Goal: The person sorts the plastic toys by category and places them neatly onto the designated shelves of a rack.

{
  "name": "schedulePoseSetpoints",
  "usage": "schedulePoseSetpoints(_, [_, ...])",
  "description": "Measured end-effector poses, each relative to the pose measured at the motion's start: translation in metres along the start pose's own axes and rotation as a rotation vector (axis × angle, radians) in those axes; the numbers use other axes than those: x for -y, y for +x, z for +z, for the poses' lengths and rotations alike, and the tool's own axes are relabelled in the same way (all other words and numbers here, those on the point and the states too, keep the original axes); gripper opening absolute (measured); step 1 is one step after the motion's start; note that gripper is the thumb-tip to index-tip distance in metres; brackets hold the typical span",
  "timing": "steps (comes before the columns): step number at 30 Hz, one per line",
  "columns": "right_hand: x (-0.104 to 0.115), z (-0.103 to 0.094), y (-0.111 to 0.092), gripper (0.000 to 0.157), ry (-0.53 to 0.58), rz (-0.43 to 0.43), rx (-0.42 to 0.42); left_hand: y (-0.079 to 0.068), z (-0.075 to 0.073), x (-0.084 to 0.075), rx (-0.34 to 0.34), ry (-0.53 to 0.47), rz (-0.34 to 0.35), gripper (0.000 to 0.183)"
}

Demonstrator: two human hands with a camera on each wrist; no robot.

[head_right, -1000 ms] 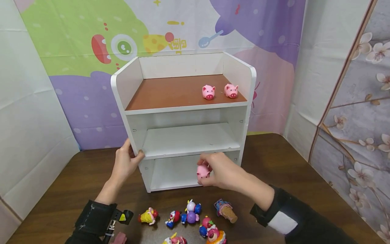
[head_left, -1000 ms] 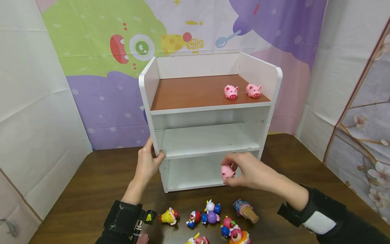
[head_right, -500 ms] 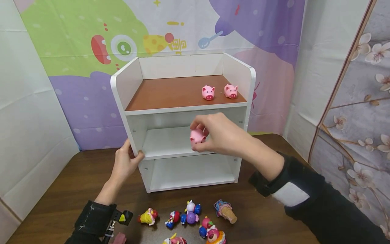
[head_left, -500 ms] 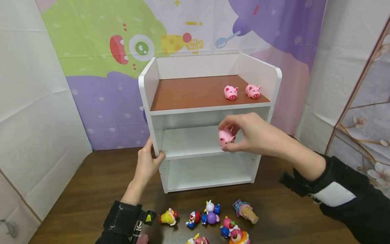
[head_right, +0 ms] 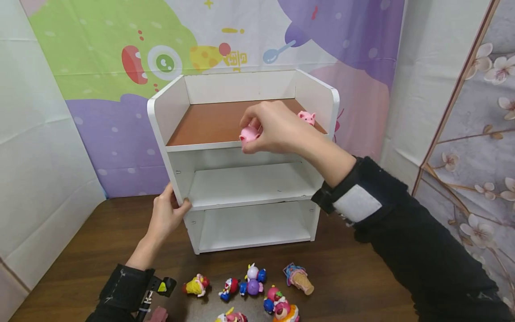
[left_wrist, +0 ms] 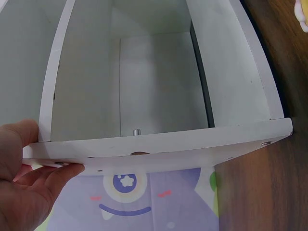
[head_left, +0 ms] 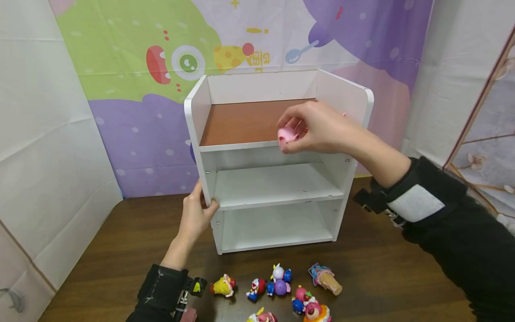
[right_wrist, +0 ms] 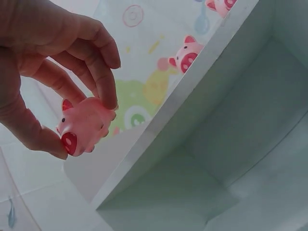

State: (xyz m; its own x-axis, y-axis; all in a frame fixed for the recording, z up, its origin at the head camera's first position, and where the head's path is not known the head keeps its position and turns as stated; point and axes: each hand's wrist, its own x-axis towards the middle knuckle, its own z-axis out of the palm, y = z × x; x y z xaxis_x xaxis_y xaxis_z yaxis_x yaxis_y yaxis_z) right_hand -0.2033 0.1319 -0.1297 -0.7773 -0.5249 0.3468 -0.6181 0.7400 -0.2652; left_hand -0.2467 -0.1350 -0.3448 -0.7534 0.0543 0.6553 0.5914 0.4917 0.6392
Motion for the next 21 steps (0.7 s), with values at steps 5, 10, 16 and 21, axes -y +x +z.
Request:
schedulePoseSetpoints(5, [-0.004, 0.000, 0.018, 0.034, -0.015, 0.022, 0.006, 0.000, -0.001, 0.000, -0.004, 0.007, -0.001, 0.055])
schedulePoseSetpoints(10, [-0.009, 0.002, 0.033, 0.039, -0.032, 0.047, 0.002, 0.000, 0.000, -0.001, -0.005, 0.008, 0.007, 0.056])
schedulePoseSetpoints(16, [-0.010, 0.006, 0.048, 0.042, -0.011, 0.128, 0.034, 0.000, -0.001, 0.000, -0.008, 0.005, 0.011, 0.056])
schedulePoseSetpoints(21, [-0.011, 0.008, 0.059, 0.044, 0.008, 0.187, 0.071, 0.000, -0.001, 0.000, 0.001, -0.004, 0.002, 0.056])
